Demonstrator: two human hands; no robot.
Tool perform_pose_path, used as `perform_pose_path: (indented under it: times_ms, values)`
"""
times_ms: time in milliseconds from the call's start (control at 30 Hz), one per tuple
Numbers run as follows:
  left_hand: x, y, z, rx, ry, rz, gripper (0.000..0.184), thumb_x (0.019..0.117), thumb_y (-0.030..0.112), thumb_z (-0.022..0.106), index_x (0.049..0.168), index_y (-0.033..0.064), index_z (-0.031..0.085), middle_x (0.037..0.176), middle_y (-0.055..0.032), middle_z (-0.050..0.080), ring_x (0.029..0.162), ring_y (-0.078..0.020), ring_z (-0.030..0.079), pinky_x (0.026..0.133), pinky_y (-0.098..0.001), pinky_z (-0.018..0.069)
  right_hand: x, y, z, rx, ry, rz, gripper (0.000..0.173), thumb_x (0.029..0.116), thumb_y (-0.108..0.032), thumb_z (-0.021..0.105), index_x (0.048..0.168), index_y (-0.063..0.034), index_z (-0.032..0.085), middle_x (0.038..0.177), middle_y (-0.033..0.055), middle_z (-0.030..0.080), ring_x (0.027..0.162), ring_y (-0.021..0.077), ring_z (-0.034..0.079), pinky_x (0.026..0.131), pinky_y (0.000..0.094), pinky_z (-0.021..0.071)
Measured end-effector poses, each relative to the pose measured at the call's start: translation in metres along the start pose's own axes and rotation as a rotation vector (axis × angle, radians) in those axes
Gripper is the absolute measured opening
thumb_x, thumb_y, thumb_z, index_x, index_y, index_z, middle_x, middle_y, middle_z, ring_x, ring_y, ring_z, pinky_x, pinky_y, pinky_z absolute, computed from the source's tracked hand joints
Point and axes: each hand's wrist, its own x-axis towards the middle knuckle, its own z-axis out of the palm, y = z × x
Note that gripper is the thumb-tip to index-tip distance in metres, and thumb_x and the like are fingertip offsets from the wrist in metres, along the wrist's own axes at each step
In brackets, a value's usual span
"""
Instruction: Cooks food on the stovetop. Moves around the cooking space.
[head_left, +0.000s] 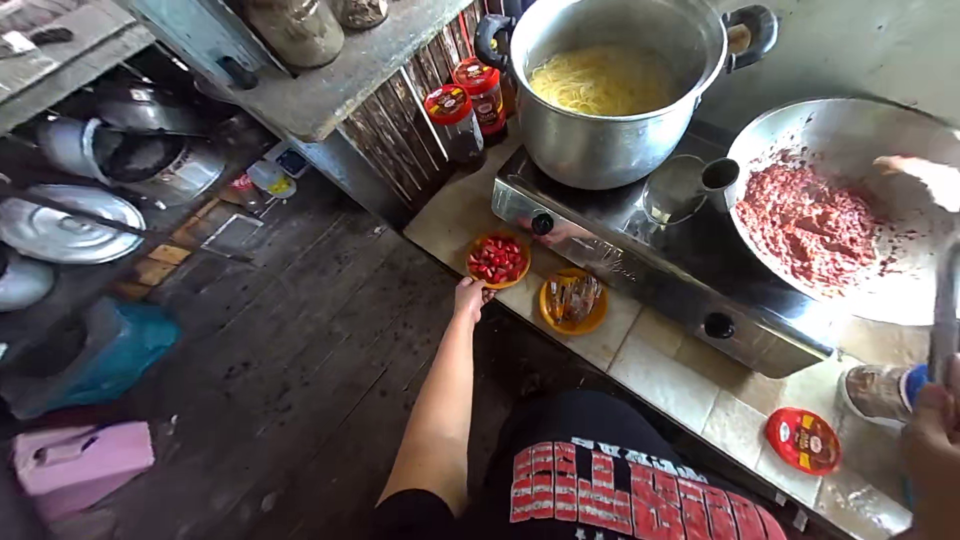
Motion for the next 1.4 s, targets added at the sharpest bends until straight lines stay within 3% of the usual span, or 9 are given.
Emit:
perform_pose_path:
  times_ms: [100,233,433,633,900,1000,1100,1200,1400]
  values:
    - [0.012,-0.012,-0.009,0.006,-0.060,0.105,0.035,0.1053,0.003,0.047,0.139,-0.0056,0.047,0.120,-0.0224,0.062,0.091,-0.0215,0.068,0.079,-0.0342,0.0596,-0.015,-0.014,0.004,0.001,0.083,0.023,0.046,0.1052,-0.009,0.046,0.148,0.0064,0.050,0.125,0.0348,0.066,0.102,0.0393,0.070,0.095,0.0467,0.0542]
    - [0.001,-0.013,-0.014,0.045,-0.086,0.180,0.031,0.1063,0.006,0.047,0.135,-0.0060,0.049,0.111,-0.0166,0.060,0.083,-0.0156,0.064,0.074,-0.0304,0.0571,-0.016,-0.026,0.000,-0.070,-0.034,0.154,0.042,0.1058,-0.016,0.049,0.146,-0.0058,0.058,0.109,0.0298,0.072,0.097,0.0468,0.070,0.088,0.0657,0.0520]
    - [-0.047,0.014,-0.047,0.103,-0.129,0.278,0.019,0.1036,0.004,0.049,0.122,-0.0017,0.052,0.093,-0.0032,0.060,0.069,-0.0056,0.063,0.062,-0.0230,0.0570,-0.025,-0.015,0.010,-0.002,0.028,0.171,0.042,0.1064,-0.018,0.049,0.146,-0.0108,0.060,0.097,0.0240,0.074,0.081,0.0387,0.070,0.077,0.0595,0.0538]
    - [-0.132,0.104,-0.038,0.292,-0.364,0.386,0.020,0.1048,0.008,0.042,0.118,0.0060,0.058,0.088,0.0067,0.068,0.072,-0.0022,0.068,0.065,-0.0220,0.0595,-0.022,0.003,0.008,0.032,-0.035,0.200,0.043,0.1076,-0.021,0.046,0.149,-0.0166,0.058,0.093,0.0200,0.074,0.077,0.0330,0.068,0.075,0.0547,0.0534]
    - [-0.242,0.236,0.104,0.547,-0.643,0.666,0.027,0.1066,0.017,0.048,0.129,0.0094,0.061,0.096,0.0022,0.069,0.077,-0.0042,0.067,0.069,-0.0241,0.0586,-0.013,0.027,-0.003,0.127,0.003,0.134,0.043,0.1077,-0.022,0.046,0.149,-0.0153,0.058,0.094,0.0170,0.074,0.075,0.0265,0.067,0.073,0.0477,0.0539]
    - [-0.284,0.260,0.186,0.784,-0.605,0.831,0.029,0.1039,0.014,0.055,0.129,0.0019,0.060,0.102,-0.0101,0.067,0.078,-0.0118,0.065,0.074,-0.0328,0.0580,-0.009,0.030,-0.013,0.144,0.009,0.105,0.043,0.1076,-0.022,0.046,0.149,-0.0150,0.057,0.093,0.0168,0.074,0.074,0.0257,0.066,0.072,0.0471,0.0541]
    - [-0.291,0.263,0.263,1.057,-0.561,1.036,0.033,0.0992,0.018,0.061,0.124,-0.0043,0.063,0.109,-0.0239,0.069,0.090,-0.0314,0.071,0.085,-0.0532,0.0588,-0.009,0.034,-0.021,0.142,-0.009,0.083,0.043,0.1079,-0.022,0.047,0.149,-0.0145,0.057,0.095,0.0159,0.075,0.073,0.0244,0.066,0.071,0.0459,0.0543]
    - [-0.299,0.247,0.326,1.298,-0.425,1.235,0.035,0.0921,0.013,0.067,0.119,-0.0088,0.063,0.117,-0.0329,0.065,0.113,-0.0499,0.064,0.094,-0.0693,0.0488,-0.011,0.039,-0.027,0.112,-0.013,0.037,0.042,0.1074,-0.020,0.047,0.148,-0.0147,0.059,0.098,0.0175,0.076,0.076,0.0304,0.070,0.072,0.0513,0.0555]
    - [-0.338,0.214,0.385,1.618,-0.277,1.406,0.041,0.0983,-0.002,0.057,0.138,-0.0055,0.048,0.118,-0.0325,0.065,0.114,-0.0512,0.065,0.090,-0.0635,0.0534,-0.006,0.048,-0.038,0.038,0.020,-0.031,0.042,0.1070,-0.018,0.048,0.147,-0.0144,0.060,0.096,0.0192,0.075,0.079,0.0351,0.071,0.073,0.0543,0.0559]
